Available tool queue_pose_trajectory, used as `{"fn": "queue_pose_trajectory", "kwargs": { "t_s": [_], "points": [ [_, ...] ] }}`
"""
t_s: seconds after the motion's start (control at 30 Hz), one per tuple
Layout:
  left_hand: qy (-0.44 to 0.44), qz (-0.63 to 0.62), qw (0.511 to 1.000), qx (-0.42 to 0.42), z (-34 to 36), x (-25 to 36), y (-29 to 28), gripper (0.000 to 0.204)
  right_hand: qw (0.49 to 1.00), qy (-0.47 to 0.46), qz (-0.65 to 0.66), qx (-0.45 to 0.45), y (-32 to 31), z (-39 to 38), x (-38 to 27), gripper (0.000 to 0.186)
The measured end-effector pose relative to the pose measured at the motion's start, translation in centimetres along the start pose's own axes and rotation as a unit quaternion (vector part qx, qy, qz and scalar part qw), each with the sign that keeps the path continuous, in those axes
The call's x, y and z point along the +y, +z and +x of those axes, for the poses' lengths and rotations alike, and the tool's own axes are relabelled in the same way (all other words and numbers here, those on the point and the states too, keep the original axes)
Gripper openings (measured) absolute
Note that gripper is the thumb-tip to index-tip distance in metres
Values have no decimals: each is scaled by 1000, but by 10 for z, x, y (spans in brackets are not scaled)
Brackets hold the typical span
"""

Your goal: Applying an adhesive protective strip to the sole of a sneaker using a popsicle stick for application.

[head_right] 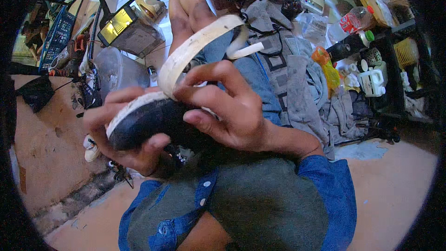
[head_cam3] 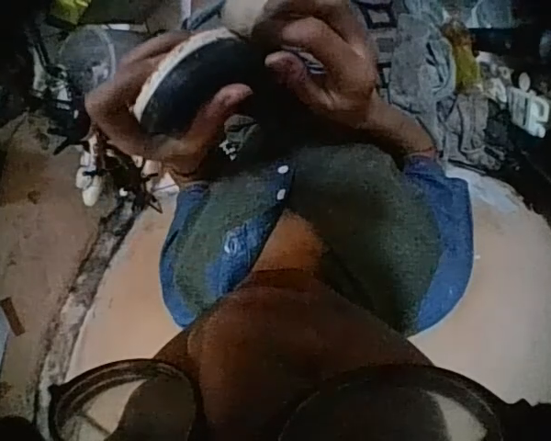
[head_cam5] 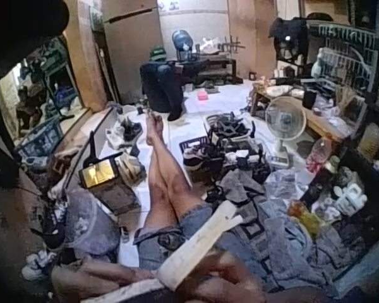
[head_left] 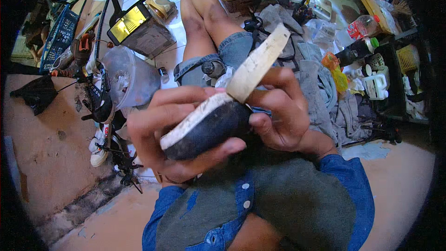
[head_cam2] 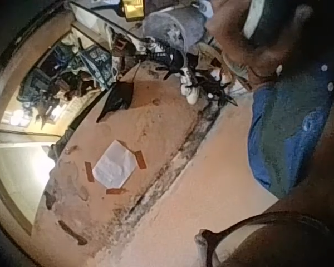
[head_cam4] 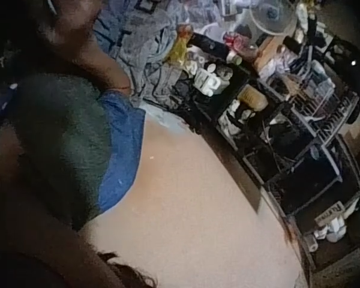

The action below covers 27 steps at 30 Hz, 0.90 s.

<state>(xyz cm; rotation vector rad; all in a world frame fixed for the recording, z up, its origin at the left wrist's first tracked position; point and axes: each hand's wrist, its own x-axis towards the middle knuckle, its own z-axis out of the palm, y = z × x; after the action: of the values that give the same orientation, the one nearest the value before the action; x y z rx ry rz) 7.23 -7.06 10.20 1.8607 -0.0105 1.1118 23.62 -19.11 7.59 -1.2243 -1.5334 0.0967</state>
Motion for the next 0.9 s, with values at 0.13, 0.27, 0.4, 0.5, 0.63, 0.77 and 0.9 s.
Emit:
{"fn": "queue_pose_trajectory", "kwargs": {
  "t_s": [0.13,0.27,0.4,0.5,0.63,0.77,0.9],
  "points": [
    [-84,-51,991,92,-8,-7,5,68,996,2,91,-11,5,4,10,65],
    [-131,-188,967,112,-12,-10,21,67,966,138,214,-36,15,-17,24,80],
    [-134,-351,923,83,-2,-14,30,71,926,196,318,52,19,-13,35,66],
    [-179,-220,958,37,0,-22,36,71,862,276,400,146,12,2,33,48],
    [-251,-200,946,42,-24,-29,39,67,842,308,404,183,3,5,28,46],
    [-183,-200,962,32,-26,-37,39,64,855,260,420,161,5,-6,35,54],
    [-76,-241,963,90,-18,-36,38,49,867,213,437,108,9,-11,38,69]
  ]
}}
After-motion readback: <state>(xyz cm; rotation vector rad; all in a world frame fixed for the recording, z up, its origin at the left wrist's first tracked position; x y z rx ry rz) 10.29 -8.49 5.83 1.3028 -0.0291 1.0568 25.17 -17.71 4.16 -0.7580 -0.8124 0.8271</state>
